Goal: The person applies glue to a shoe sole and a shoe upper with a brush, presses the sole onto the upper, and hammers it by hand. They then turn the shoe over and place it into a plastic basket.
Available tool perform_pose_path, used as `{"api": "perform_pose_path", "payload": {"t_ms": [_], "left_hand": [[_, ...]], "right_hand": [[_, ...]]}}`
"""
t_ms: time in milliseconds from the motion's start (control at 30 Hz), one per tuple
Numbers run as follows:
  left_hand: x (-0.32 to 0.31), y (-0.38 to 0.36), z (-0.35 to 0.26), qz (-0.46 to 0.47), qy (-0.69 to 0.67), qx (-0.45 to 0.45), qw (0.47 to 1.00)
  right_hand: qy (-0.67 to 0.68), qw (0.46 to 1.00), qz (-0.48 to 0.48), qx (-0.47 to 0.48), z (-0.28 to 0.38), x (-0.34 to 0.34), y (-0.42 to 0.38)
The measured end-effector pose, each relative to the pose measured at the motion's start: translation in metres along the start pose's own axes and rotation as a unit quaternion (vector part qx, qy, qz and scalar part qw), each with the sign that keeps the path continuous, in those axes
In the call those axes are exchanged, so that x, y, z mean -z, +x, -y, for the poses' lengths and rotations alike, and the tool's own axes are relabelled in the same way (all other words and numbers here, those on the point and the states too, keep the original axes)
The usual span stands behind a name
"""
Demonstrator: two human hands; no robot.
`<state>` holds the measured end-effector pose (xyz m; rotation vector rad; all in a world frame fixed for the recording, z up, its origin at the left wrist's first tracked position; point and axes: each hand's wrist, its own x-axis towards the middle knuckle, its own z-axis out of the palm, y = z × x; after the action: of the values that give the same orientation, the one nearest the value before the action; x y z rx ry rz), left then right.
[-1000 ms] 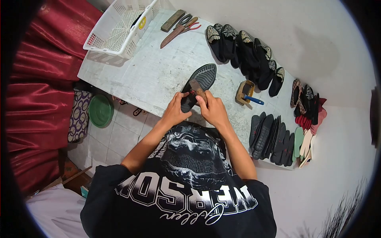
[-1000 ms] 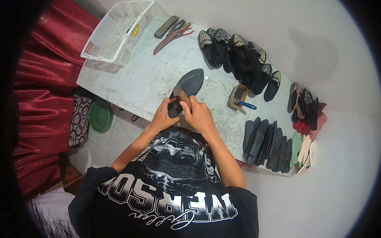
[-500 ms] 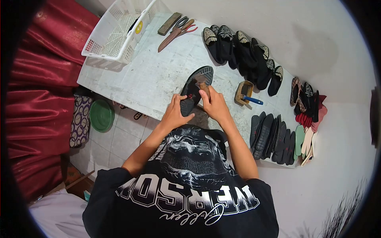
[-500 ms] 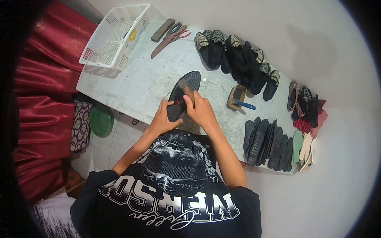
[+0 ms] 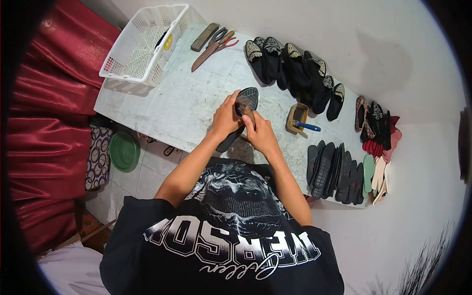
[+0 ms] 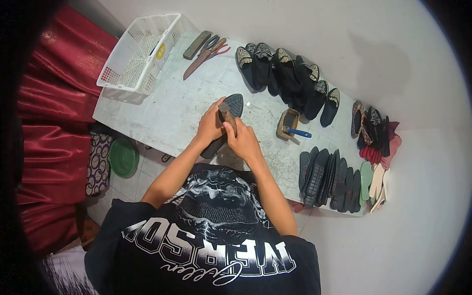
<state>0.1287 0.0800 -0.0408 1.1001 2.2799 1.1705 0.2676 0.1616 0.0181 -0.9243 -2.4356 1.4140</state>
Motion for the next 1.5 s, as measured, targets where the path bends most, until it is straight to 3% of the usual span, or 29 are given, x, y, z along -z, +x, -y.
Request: {"api": "perform_pose_path", "payload": {"t_ms": [233,300,400,500,633,700,800,867,967,1100,1200,1500], "left_hand": [[0.003,-0.009,0.0,0.018,0.015,0.017,1.0],[-0.003,-0.012,0.013,-0.018,0.007,-0.053,0.998],[-0.005,-0.014,0.017,-0.011,0.02,-0.055,0.998],[0.001,-0.018,0.009,0.013,-0.007,-0.015,1.0],[-0.005,-0.02,0.013,-0.019,-0.002,-0.041,0.999],[-0.003,-0.019,0.01,0.002,0.046,-0.001,0.999],[-0.004,-0.02,0.014,-0.008,0.01,-0.031,0.999],[-0.006,-0.019,0.013,-0.006,0.006,-0.023,1.0],[-0.003,-0.02,0.008,-0.007,0.0,-0.005,1.0],[-0.001,-0.02,0.0,-0.015,-0.012,0.012,1.0],[-0.001,-0.019,-0.001,0.001,-0.011,0.043,0.999],[-0.003,-0.019,-0.002,-0.021,0.012,0.018,1.0]], "right_hand": [[0.04,0.999,-0.032,0.004,-0.003,-0.011,-0.019],[0.027,0.999,-0.023,-0.013,-0.004,-0.011,-0.02],[0.0,1.0,-0.019,0.021,-0.005,-0.011,-0.019],[0.001,0.998,-0.042,0.035,-0.009,-0.015,-0.016],[0.024,0.998,-0.049,0.03,-0.013,-0.016,-0.009],[0.04,0.997,-0.056,0.038,-0.009,-0.013,-0.006],[0.026,0.999,-0.036,0.01,-0.001,-0.008,-0.004],[0.022,0.996,-0.071,0.049,-0.011,-0.015,-0.002],[-0.011,0.998,-0.055,0.03,-0.004,-0.01,0.003],[0.036,0.992,-0.105,0.067,-0.008,-0.014,0.004],[0.011,0.998,-0.067,0.014,-0.005,-0.007,0.007],[0.045,0.993,-0.107,0.021,-0.008,0.001,0.016]]}}
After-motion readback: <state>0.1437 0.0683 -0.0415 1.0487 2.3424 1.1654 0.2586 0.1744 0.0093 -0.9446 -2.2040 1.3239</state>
